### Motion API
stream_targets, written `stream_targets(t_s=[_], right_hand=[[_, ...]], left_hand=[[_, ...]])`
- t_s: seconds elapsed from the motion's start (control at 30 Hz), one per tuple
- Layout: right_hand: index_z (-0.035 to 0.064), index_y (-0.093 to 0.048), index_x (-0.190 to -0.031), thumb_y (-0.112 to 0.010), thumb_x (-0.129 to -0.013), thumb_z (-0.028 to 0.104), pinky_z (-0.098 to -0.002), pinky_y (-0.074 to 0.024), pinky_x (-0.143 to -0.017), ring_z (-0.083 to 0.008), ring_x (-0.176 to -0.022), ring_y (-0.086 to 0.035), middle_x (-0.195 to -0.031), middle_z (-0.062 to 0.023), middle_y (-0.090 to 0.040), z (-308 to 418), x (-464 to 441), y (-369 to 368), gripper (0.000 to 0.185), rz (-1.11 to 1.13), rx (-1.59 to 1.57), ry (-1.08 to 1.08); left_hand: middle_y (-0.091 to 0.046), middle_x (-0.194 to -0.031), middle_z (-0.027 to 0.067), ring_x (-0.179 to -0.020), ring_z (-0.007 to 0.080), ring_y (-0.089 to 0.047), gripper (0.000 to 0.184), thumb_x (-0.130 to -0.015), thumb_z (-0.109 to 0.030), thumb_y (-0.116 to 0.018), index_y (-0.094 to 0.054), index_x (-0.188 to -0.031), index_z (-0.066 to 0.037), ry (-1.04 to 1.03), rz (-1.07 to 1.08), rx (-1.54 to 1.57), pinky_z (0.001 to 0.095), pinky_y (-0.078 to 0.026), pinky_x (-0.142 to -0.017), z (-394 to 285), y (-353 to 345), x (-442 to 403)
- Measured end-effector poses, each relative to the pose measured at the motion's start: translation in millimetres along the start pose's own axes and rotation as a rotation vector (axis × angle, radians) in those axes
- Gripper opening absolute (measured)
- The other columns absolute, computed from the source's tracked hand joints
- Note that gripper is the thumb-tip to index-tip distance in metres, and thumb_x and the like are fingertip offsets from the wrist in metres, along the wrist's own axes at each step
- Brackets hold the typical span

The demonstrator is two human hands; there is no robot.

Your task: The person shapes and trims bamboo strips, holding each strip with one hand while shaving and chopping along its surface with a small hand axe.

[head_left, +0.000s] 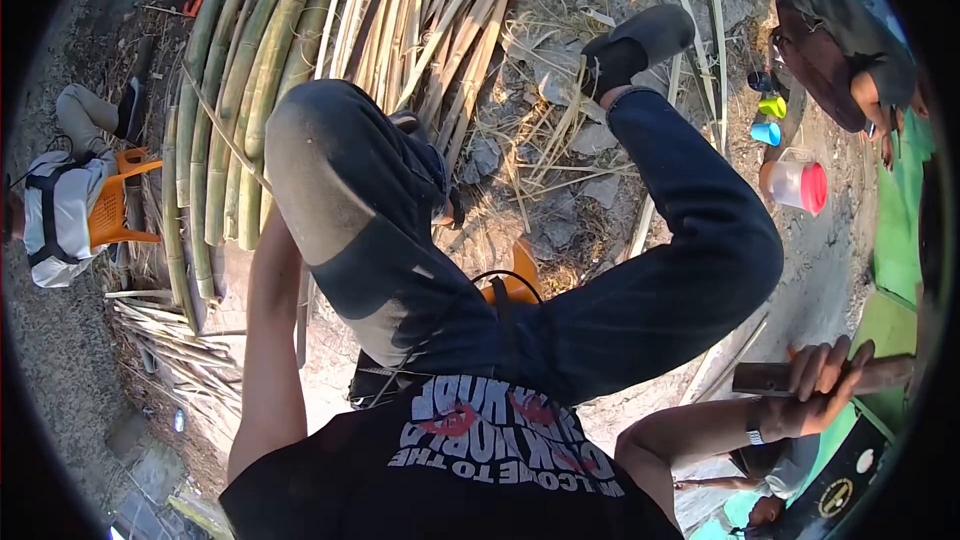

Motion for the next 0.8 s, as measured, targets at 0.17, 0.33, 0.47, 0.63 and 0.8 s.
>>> stream_targets(t_s=[0.17, 0.33, 0.47, 0.63, 0.8], right_hand=[[0.0097, -0.040, -0.095, -0.044, -0.107, 0.029, -0.0187, -0.0286, -0.038, -0.0064, -0.039, -0.035, -0.070, -0.0007, -0.039, -24.1, -76.6, 23.2, 0.023, 0.700, -0.739, -0.218], [0.0074, -0.056, -0.098, -0.061, -0.103, 0.025, -0.0236, -0.0346, -0.051, -0.0071, -0.055, -0.042, -0.075, 0.0006, -0.051, -202.2, -91.5, 19.7, 0.019, -0.084, 0.300, -0.354], [0.0014, -0.067, -0.094, -0.081, -0.087, 0.036, -0.0290, -0.0496, -0.063, -0.0145, -0.069, -0.059, -0.079, -0.0046, -0.060, -392.6, -58.7, 42.4, 0.038, 0.187, 0.737, -0.497], [-0.0006, -0.071, -0.101, -0.086, -0.072, 0.033, -0.0477, -0.0459, -0.097, -0.0397, -0.106, -0.060, -0.104, -0.0198, -0.068, -539.5, 5.7, 36.3, 0.046, 0.281, 1.418, -0.030], [0.0000, -0.071, -0.105, -0.084, -0.070, 0.023, -0.0472, -0.0446, -0.100, -0.0427, -0.116, -0.052, -0.105, -0.0177, -0.069, -526.7, 4.8, 21.5, 0.044, 0.163, 1.291, -0.380]], left_hand=[[-0.071, -0.100, 0.0251, -0.103, 0.0385, -0.070, 0.069, -0.092, -0.064, -0.058, -0.067, -0.115, 0.001, -0.025, 0.085, 0.058, 0.0476, -0.053, -0.089, 17.7, -56.3, 56.8], [-0.071, -0.104, 0.0239, -0.106, 0.0375, -0.069, 0.063, -0.093, -0.058, -0.060, -0.066, -0.118, 0.000, -0.058, 0.149, 0.080, 0.0466, -0.053, -0.090, 17.9, -69.6, 77.9], [-0.070, -0.107, 0.0229, -0.107, 0.0366, -0.069, 0.059, -0.093, -0.054, -0.062, -0.065, -0.120, -0.001, -0.079, 0.191, 0.099, 0.0458, -0.054, -0.091, 28.6, -80.1, 79.5], [-0.070, -0.112, 0.0216, -0.110, 0.0356, -0.068, 0.054, -0.094, -0.048, -0.064, -0.064, -0.123, -0.003, -0.111, 0.227, 0.099, 0.0447, -0.054, -0.092, 34.5, -92.1, 64.0], [-0.069, -0.116, 0.0204, -0.112, 0.0345, -0.068, 0.050, -0.095, -0.043, -0.066, -0.063, -0.126, -0.004, -0.150, 0.232, 0.128, 0.0437, -0.054, -0.093, 41.7, -100.4, 54.3]])
Point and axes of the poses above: each hand's wrist, its own x-axis away from the middle knuckle, its own y-axis out of the back of the hand, z = x × y, the point moved 3 cm from there along -x, towards the middle knuckle
